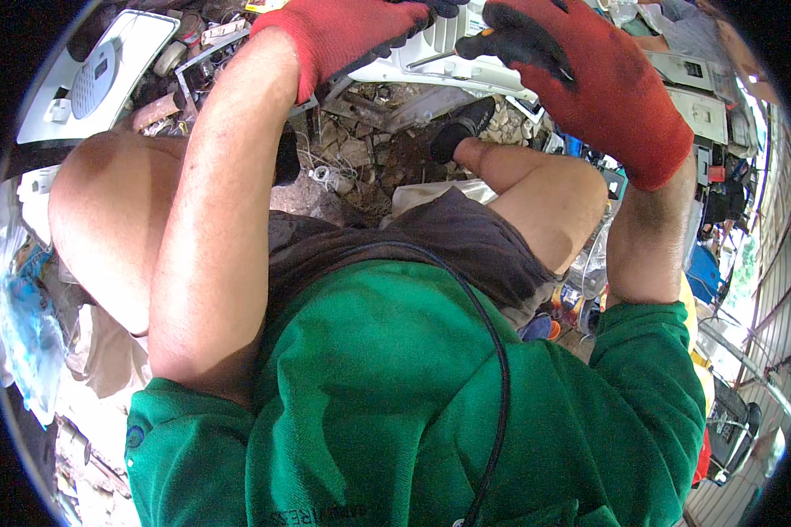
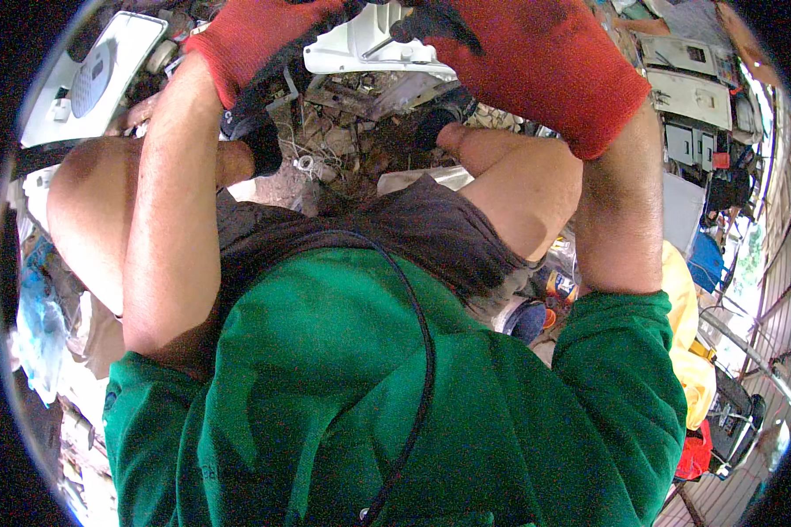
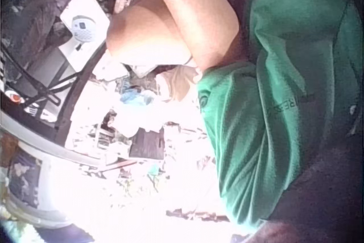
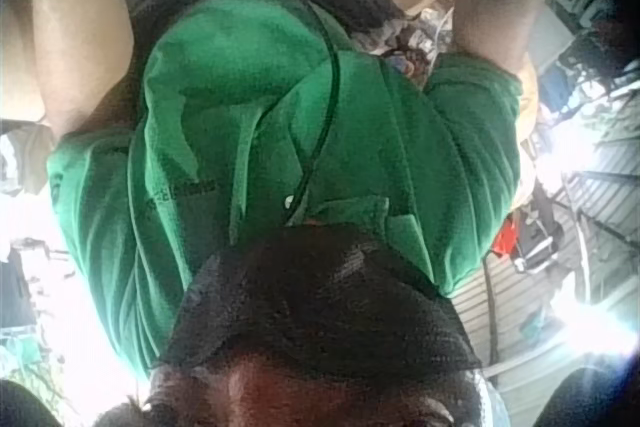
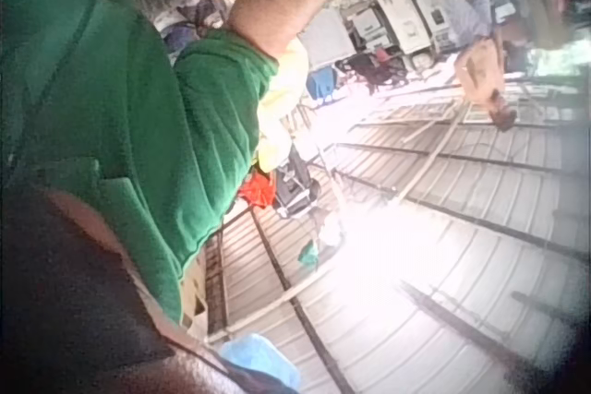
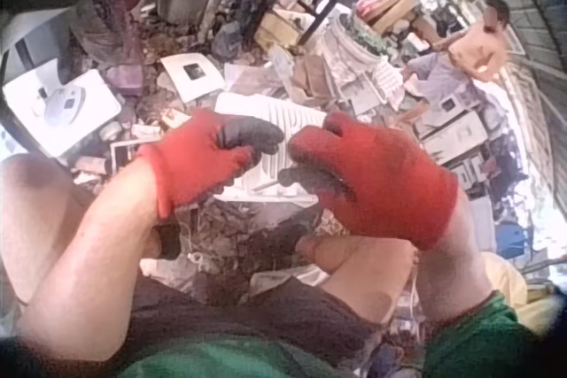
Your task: The person disassembles an electronic component using pliers and a screwdriver, removing small parts and wires one at a time.
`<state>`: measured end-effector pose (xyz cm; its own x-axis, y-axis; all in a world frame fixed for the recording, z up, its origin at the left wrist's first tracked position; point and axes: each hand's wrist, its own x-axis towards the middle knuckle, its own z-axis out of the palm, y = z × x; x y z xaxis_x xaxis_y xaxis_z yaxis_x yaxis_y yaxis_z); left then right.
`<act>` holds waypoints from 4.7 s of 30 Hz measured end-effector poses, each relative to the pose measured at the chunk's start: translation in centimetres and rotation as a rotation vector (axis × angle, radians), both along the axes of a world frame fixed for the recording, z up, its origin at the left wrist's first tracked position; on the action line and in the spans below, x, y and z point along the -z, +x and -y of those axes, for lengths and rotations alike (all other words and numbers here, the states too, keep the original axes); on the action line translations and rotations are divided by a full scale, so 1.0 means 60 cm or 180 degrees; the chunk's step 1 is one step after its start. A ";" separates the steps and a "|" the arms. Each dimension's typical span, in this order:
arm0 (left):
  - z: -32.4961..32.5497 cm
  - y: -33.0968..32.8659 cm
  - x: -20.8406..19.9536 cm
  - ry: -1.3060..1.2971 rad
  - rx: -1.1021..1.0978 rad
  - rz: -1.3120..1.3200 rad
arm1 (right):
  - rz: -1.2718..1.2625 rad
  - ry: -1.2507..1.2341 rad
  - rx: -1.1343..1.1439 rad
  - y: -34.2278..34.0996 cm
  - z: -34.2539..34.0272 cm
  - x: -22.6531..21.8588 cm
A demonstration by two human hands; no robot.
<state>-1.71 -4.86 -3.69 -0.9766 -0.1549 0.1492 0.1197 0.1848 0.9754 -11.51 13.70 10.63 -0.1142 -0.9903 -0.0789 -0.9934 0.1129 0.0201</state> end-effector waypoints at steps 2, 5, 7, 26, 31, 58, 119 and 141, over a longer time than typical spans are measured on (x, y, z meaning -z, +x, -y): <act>-0.004 -0.007 0.000 0.0052 0.0086 0.0069 | 0.0134 0.0140 -0.0124 -0.011 0.000 -0.002; -0.003 0.007 -0.013 0.0139 0.0163 0.0106 | 0.0575 -0.0147 -0.0298 -0.033 0.001 0.012; -0.011 0.022 -0.040 0.0080 0.0178 0.0285 | 0.0502 -0.0283 0.0094 -0.016 0.001 0.015; -0.020 0.001 -0.009 -0.0089 0.0473 0.0375 | 0.0122 0.0326 -0.0028 0.020 0.026 -0.016; -0.025 -0.004 0.004 -0.0002 0.0705 -0.0152 | 0.0676 0.0261 -0.0998 -0.041 0.021 0.007; -0.046 -0.024 0.011 -0.0059 0.0059 0.0213 | 0.0629 -0.1187 -0.0111 -0.052 -0.017 0.053; -0.039 -0.014 0.000 0.0463 0.0471 0.0493 | 0.1584 -0.1758 -0.0970 -0.077 -0.033 0.107; -0.037 -0.015 0.003 0.0147 0.0520 0.0357 | 0.1582 -0.1936 -0.0571 -0.068 -0.038 0.106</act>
